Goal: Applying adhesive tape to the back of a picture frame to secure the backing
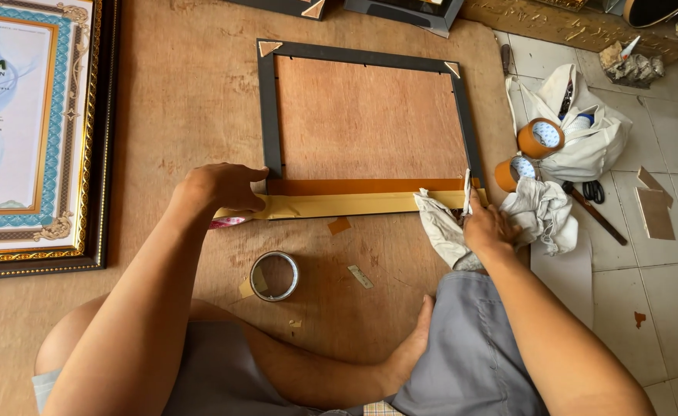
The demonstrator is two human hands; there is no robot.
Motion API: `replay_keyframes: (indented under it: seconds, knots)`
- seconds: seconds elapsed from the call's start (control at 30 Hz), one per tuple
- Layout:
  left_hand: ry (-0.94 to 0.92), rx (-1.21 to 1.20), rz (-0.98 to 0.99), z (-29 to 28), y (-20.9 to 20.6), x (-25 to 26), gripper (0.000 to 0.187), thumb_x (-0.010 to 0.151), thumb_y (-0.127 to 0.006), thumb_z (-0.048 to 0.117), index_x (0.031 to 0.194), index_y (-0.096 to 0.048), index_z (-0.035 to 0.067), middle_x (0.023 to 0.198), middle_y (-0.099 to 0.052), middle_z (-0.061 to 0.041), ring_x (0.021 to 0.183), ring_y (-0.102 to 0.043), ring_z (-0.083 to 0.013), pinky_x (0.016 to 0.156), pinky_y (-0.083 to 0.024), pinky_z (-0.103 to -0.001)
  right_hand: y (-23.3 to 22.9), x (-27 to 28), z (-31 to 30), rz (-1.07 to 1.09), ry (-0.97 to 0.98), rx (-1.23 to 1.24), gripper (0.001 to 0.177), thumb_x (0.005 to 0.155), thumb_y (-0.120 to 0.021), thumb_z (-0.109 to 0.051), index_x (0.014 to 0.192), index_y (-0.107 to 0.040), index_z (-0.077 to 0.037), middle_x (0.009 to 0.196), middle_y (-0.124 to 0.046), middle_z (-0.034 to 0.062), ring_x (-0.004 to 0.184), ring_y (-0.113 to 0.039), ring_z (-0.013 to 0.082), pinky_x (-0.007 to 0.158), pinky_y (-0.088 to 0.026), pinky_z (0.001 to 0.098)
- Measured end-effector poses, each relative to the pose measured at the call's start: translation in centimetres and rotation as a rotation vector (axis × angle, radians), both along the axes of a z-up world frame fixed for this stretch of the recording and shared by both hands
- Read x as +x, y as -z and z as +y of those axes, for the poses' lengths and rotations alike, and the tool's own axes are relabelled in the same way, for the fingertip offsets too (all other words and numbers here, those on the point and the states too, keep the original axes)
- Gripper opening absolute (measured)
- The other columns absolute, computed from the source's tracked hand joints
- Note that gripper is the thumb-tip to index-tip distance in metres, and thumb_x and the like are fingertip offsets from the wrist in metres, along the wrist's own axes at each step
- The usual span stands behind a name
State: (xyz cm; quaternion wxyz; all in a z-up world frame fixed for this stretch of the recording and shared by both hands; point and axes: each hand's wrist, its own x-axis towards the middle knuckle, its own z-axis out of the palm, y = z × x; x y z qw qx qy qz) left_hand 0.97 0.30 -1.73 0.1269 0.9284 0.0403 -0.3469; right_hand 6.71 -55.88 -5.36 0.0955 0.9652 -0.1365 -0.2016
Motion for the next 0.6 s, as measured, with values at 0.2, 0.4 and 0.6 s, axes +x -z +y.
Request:
replay_keyframes:
  seconds: [0.2,0.4,0.6]
  knots:
    - [0.032,-0.007,-0.008,-0.6,-1.5,0.1,0.085,0.086,-0.083,0.055,0.166,-0.055,0.051,0.154,-0.075,-0.004,0.144,-0.07,-0.0321,0.114,-0.06,-0.058,-2.6,-2.8,7.1,-0.006,-0.027,0.118,0.061,0.121,-0.023,-0.035,0.181,-0.027,-0.045,0.162,-0.053,0.0155,0.152,-0.044,0.0439,0.12,-0.028,0.0657]
    - [0.048,0.006,-0.022,-0.5,-1.0,-0.4,0.086,0.081,-0.079,0.059,0.164,-0.054,0.056,0.152,-0.076,0.0,0.141,-0.071,-0.0286,0.112,-0.062,-0.056,-9.1,-9.9,22.0,0.045,-0.375,0.274,0.056,0.121,-0.031,-0.024,0.177,-0.039,-0.028,0.149,-0.059,0.0182,0.144,-0.05,0.0427,0.121,-0.034,0.067]
    - [0.098,-0.024,-0.049,-0.3,-2.3,-1.0,0.085,0.081,-0.077,0.06,0.163,-0.056,0.054,0.152,-0.076,0.002,0.143,-0.07,-0.0296,0.113,-0.062,-0.057,-0.5,-10.3,28.2,-0.227,-0.958,0.272,0.054,0.105,-0.066,-0.017,0.156,-0.06,-0.033,0.122,-0.055,0.005,0.119,-0.057,0.0326,0.094,-0.05,0.0567]
